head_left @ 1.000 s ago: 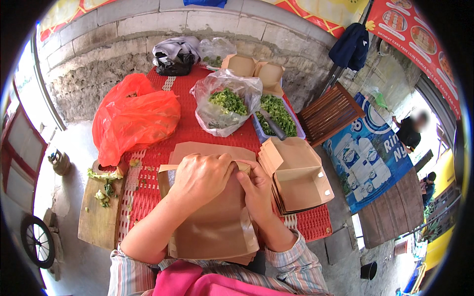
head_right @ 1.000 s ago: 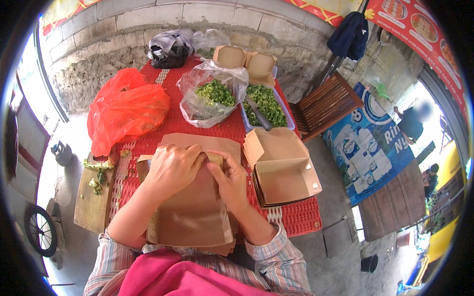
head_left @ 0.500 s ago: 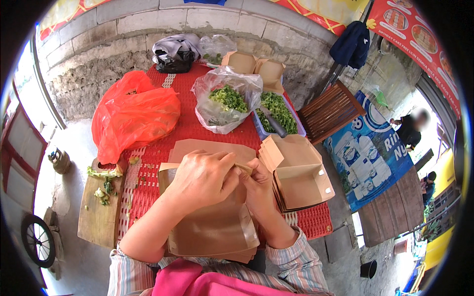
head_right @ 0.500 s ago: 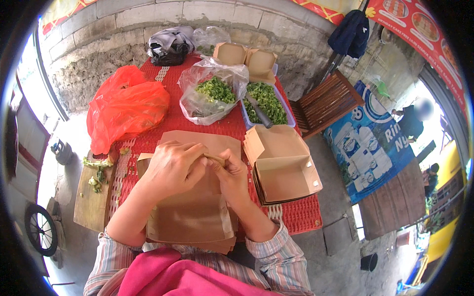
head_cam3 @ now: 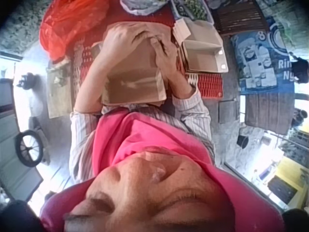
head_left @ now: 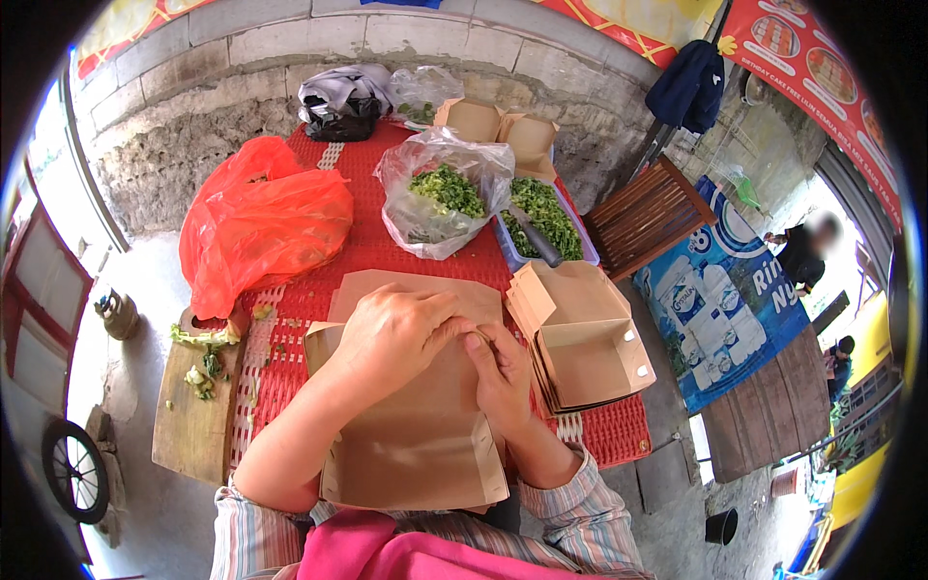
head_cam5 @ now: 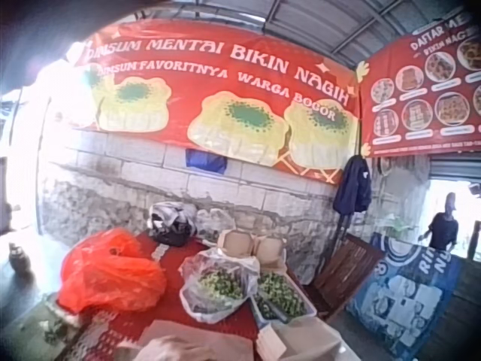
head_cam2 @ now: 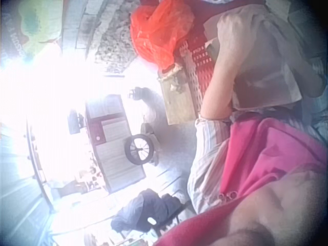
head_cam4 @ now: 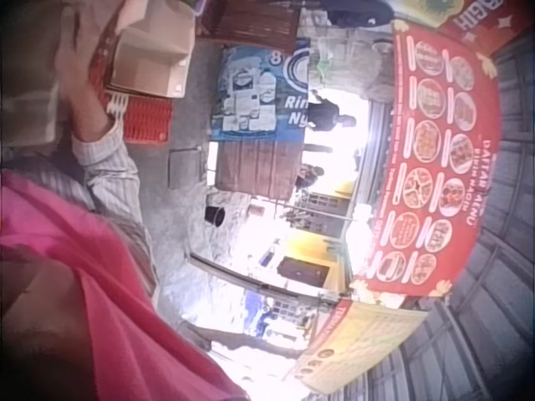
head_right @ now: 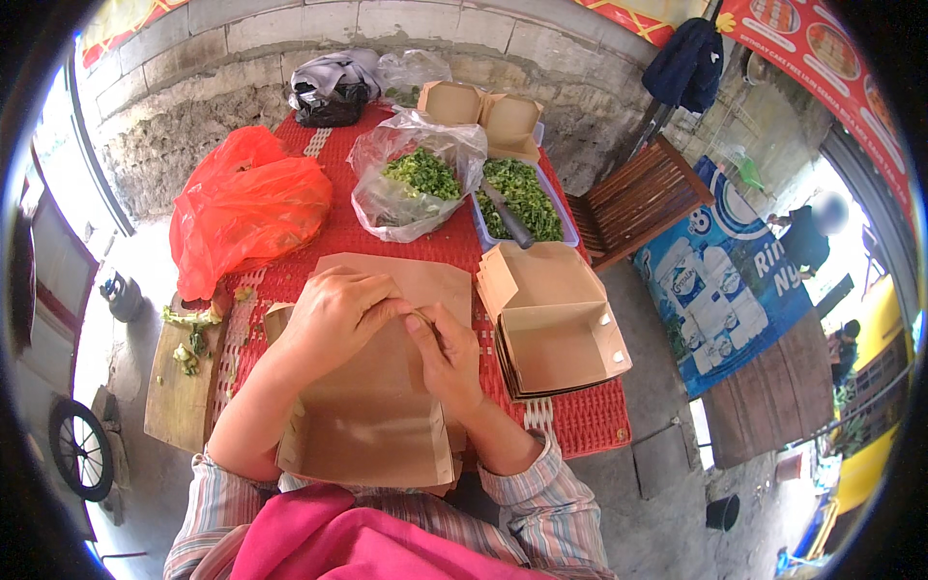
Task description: The person assembles flat cardboard boxes by folding the sides and tucking the flaps into slots to form a three-dimensional container. They work on a red table, handling the boxes one at a time and stacking the finished units.
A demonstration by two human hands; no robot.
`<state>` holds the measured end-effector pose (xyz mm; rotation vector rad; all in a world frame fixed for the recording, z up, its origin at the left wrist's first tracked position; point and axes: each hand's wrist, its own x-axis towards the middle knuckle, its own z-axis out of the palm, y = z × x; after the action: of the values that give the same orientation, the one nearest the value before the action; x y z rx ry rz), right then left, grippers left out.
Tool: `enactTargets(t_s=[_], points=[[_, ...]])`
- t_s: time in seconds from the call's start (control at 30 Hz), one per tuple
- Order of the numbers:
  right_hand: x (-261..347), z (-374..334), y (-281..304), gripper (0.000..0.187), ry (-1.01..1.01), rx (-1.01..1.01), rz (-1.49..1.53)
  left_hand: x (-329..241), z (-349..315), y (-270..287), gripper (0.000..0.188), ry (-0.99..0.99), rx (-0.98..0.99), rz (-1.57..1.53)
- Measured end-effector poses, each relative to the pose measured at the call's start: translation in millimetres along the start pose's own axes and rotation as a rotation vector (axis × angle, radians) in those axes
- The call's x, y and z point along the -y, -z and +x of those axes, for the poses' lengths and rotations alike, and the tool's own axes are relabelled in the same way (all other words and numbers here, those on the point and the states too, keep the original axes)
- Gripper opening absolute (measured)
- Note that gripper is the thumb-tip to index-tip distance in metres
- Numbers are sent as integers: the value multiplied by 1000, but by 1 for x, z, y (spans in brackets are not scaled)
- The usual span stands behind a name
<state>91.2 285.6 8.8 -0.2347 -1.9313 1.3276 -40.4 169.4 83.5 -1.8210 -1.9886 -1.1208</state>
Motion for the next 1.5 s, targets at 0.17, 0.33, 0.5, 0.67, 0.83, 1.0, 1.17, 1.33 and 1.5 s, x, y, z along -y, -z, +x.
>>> enactTargets(t_s=[0.17,0.33,0.5,0.67,0.83,1.0,1.17,1.33,1.5], points=[[1,-3,-3,15,56,-12,-47,-3,0,6,24,-17,10,-4],[6,-3,3,14,48,63,-17,0,-2,5,20,-4,89,-91],[2,1,-1,13,35,3,-106,-3,-2,0,14,-90,-64,44],[-9,11,-1,12,267,-272,-319,-2,4,26,29,-71,-308,229],[-7,25,2,14,213,-316,-264,50,-23,33,44,336,-377,-436],[-10,51,5,19,99,-156,-141,84,-37,21,27,517,-220,-533],[0,82,-4,24,124,-90,-270,85,-35,17,22,514,-366,-515],[7,84,-13,18,228,-236,-255,62,-38,15,31,707,-559,-803],[5,86,-7,12,295,-205,-541,69,-38,14,38,677,-392,-797]])
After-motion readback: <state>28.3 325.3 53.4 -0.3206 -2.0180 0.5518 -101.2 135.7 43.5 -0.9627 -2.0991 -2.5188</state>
